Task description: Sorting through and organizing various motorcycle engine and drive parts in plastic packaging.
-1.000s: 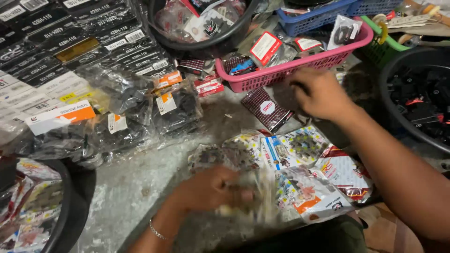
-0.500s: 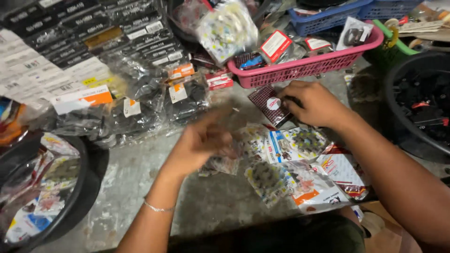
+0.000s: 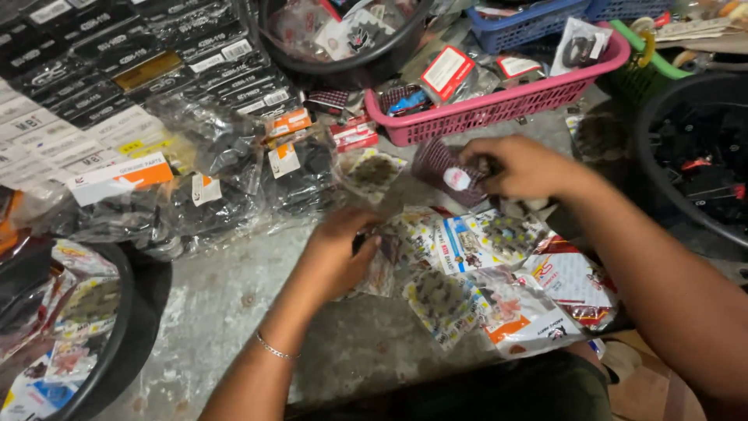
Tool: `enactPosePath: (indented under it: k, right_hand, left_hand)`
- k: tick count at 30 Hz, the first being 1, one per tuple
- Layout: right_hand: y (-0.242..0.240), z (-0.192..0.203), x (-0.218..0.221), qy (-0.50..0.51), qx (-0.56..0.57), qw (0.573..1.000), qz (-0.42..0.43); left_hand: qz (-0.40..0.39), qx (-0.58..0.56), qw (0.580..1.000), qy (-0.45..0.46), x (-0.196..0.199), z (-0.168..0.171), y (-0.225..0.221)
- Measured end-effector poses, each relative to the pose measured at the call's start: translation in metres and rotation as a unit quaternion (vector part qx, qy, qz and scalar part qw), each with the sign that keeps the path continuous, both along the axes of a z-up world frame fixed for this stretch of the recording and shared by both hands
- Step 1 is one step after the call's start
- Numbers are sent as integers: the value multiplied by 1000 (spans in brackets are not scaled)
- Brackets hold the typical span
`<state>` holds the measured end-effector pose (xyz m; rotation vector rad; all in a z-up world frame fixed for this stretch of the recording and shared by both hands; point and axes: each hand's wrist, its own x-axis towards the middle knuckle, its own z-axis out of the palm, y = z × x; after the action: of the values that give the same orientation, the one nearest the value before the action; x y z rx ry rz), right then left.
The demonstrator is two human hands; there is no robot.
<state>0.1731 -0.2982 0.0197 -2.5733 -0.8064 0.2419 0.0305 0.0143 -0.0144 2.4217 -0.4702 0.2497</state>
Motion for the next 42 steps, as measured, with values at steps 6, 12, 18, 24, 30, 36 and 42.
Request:
enactPosePath:
  k: [6, 12, 18, 24, 30, 36, 42]
  right_hand:
    - [-18, -21, 29, 40, 425, 904, -27]
    - [12, -11, 6, 89, 540, 837, 5]
    - [10, -28, 13, -203, 211, 956, -3]
    - [15, -6, -4, -258, 148, 952, -67]
    - [25, 7, -19, -272, -23, 961, -35]
    - [44, -4, -15, -272, -83, 953, -104]
    - [36, -2, 2, -219, -69, 966, -120]
  left_hand:
    - [-9, -1, 1000, -23, 4, -11, -4]
    - [-14, -33, 999, -37, -4, -1, -11]
    - [-9, -16, 1000, -3, -1, 4, -16]
    - [14, 130, 991, -18, 16, -4, -25]
    - [42, 279, 958, -53, 70, -23, -29]
    - [154, 319, 909, -220, 144, -102, -22]
    - [210, 311, 914, -155, 151, -82, -42]
